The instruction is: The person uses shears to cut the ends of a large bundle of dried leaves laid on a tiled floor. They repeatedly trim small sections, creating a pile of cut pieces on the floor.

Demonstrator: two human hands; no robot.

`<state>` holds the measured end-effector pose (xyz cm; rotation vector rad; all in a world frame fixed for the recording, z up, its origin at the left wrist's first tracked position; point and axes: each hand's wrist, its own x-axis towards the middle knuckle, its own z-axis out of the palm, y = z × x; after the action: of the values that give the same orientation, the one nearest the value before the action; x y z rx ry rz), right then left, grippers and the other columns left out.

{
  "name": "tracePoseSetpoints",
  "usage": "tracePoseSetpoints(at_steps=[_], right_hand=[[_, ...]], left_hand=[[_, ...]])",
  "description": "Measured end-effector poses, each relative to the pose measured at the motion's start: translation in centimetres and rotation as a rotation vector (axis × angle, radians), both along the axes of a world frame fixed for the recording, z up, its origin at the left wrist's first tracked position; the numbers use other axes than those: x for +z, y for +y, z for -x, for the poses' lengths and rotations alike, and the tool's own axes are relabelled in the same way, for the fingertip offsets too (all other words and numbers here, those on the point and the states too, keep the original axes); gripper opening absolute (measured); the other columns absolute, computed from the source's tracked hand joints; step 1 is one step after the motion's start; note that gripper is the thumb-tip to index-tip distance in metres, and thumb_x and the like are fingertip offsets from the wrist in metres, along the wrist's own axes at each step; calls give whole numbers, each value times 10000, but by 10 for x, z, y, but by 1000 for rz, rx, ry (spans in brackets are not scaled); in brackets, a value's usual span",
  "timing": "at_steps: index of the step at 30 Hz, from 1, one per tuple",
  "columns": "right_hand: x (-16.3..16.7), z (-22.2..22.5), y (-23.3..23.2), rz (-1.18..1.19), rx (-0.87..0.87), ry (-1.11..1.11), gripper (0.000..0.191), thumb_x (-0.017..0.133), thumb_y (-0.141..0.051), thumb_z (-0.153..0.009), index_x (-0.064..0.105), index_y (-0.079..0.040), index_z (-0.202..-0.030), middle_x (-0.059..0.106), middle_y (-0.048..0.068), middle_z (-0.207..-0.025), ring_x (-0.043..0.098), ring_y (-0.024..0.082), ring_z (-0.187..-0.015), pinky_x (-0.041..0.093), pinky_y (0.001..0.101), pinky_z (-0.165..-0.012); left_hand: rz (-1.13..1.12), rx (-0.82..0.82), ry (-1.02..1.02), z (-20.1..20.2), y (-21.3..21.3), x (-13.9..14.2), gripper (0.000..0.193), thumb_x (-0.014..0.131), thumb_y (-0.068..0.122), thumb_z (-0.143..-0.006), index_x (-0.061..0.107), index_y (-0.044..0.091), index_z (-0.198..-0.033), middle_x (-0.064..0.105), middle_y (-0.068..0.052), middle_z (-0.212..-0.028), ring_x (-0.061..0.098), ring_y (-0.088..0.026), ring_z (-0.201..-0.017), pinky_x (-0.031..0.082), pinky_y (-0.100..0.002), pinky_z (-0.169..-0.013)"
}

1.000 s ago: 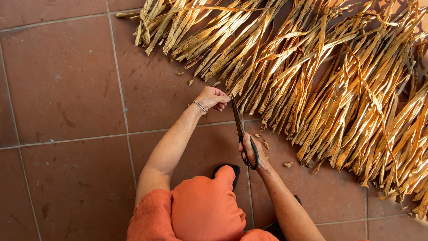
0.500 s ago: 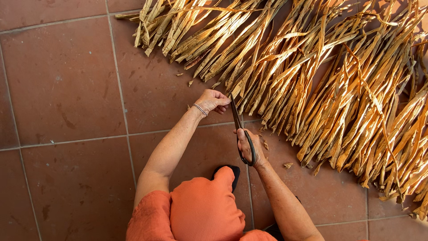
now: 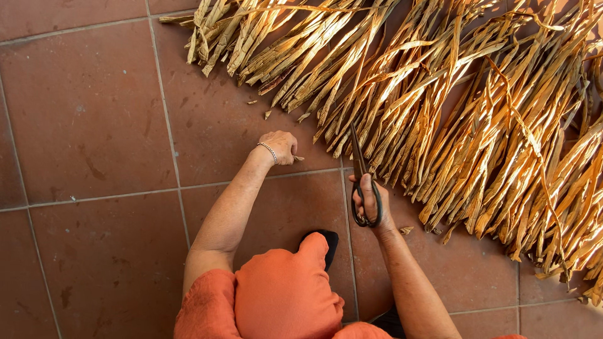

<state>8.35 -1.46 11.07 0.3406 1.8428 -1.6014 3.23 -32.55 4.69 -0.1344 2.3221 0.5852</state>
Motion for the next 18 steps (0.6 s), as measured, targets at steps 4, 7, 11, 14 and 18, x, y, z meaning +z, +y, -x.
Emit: tracePoseSetpoints(at_steps=[4,7,11,14,18], right_hand=[[3,4,10,-11,-76,-42,732,439,-634,-1002,630,37,-1221,516,-28,-583,430,39,-425,369,233,-393],[2,0,12,-45,-84,-25,707,462,-614,-1004,646,39,-1205,511,-28,-587,424,46,-427,355,240,-397],[-3,0,14,-112,-102,-5,691,466,-600,-1004,674,34,-1184,511,-17,-572,420,56,-422,347,249,-392],[-4,-5,17,-139,-111,20,681,472,-593,-1013,676,34,-1185,510,-21,-578,410,52,-430,338,246,-399],[-6,-10,17,-140,-109,47,668,477,-583,-1011,675,29,-1190,503,-23,-577,411,51,-429,337,249,-397]], left_hand=[[-155,-44,361,6,31,-10,125,697,204,-941,757,194,-831,765,-47,-915,724,-233,-892,571,-410,-842],[-354,58,595,13,69,-32,104,674,190,-916,683,134,-828,673,-64,-784,674,-226,-775,573,-396,-744],[-200,132,512,26,79,-61,155,593,132,-987,657,146,-847,613,-76,-765,622,-228,-725,563,-405,-633],[-46,127,556,42,59,-70,111,577,82,-1003,612,134,-911,617,-76,-816,623,-223,-720,562,-402,-593],[-86,206,848,35,42,-57,85,687,131,-821,614,112,-861,643,-80,-807,642,-251,-739,561,-416,-624]])
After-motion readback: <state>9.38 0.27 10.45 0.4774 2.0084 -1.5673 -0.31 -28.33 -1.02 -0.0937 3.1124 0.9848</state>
